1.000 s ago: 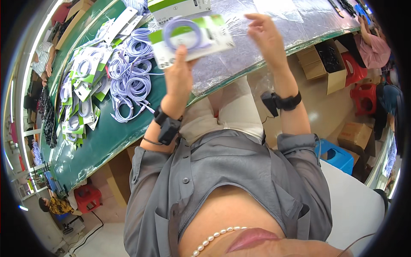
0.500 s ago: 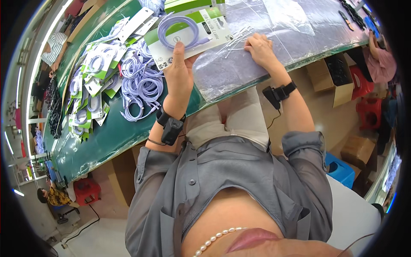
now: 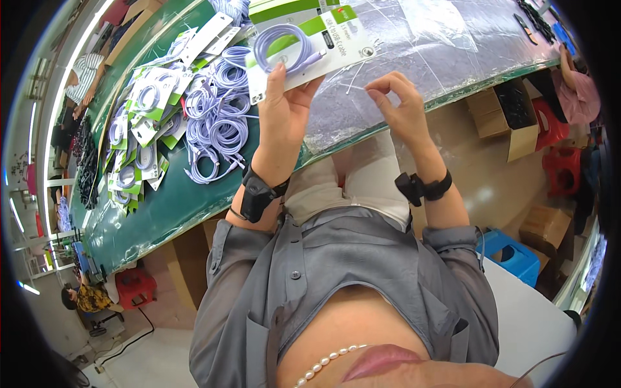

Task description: The person picks up a cardboard backing and a coiled cable, aligns them, and threads a plastic tie through the backing and around the cable. They pull the tie tight to secure the cable, turn the assembly over to check the back, and then set it aside.

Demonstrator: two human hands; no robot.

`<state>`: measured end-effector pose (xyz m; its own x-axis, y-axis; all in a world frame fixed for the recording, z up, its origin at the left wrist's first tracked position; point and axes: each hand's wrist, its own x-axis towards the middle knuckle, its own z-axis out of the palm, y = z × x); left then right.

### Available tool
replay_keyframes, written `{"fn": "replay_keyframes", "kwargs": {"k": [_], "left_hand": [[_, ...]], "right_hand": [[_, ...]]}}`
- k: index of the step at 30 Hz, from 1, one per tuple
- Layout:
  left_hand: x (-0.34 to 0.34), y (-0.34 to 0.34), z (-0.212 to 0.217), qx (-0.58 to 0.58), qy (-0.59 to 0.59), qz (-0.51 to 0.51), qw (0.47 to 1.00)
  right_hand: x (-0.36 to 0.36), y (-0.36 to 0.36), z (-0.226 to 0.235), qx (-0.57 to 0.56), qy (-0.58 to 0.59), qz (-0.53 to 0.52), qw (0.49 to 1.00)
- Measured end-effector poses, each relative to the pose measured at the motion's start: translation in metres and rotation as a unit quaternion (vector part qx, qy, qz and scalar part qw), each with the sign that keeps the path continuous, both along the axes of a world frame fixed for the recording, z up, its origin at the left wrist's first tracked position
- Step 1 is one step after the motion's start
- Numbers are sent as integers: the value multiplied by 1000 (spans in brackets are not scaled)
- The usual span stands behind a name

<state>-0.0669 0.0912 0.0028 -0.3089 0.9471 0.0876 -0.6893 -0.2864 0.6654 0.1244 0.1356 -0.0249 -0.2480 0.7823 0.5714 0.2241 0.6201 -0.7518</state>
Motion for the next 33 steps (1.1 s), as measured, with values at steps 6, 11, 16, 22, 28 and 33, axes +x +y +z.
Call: {"fn": "replay_keyframes", "kwargs": {"k": [6, 11, 16, 22, 28, 33], "left_hand": [[9, 0, 2, -14, -105, -68, 992], [10, 1, 4, -11, -123, -77, 989], [11, 0, 1, -2, -115, -70, 991], [12, 4, -3, 17, -108, -47, 993], [8, 6, -8, 38, -260, -167, 950], [12, -2, 7, 40, -417, -214, 882]], "right_hand": [[-24, -19, 4, -21, 55, -7, 998], [-27, -14, -3, 29, 44, 2, 999], [-17, -18, 9, 260, -179, -151, 937], [-9, -16, 3, 44, -37, -57, 997], [-14, -25, 14, -100, 171, 18, 980], [-18, -43, 54, -65, 124, 20, 990]]}}
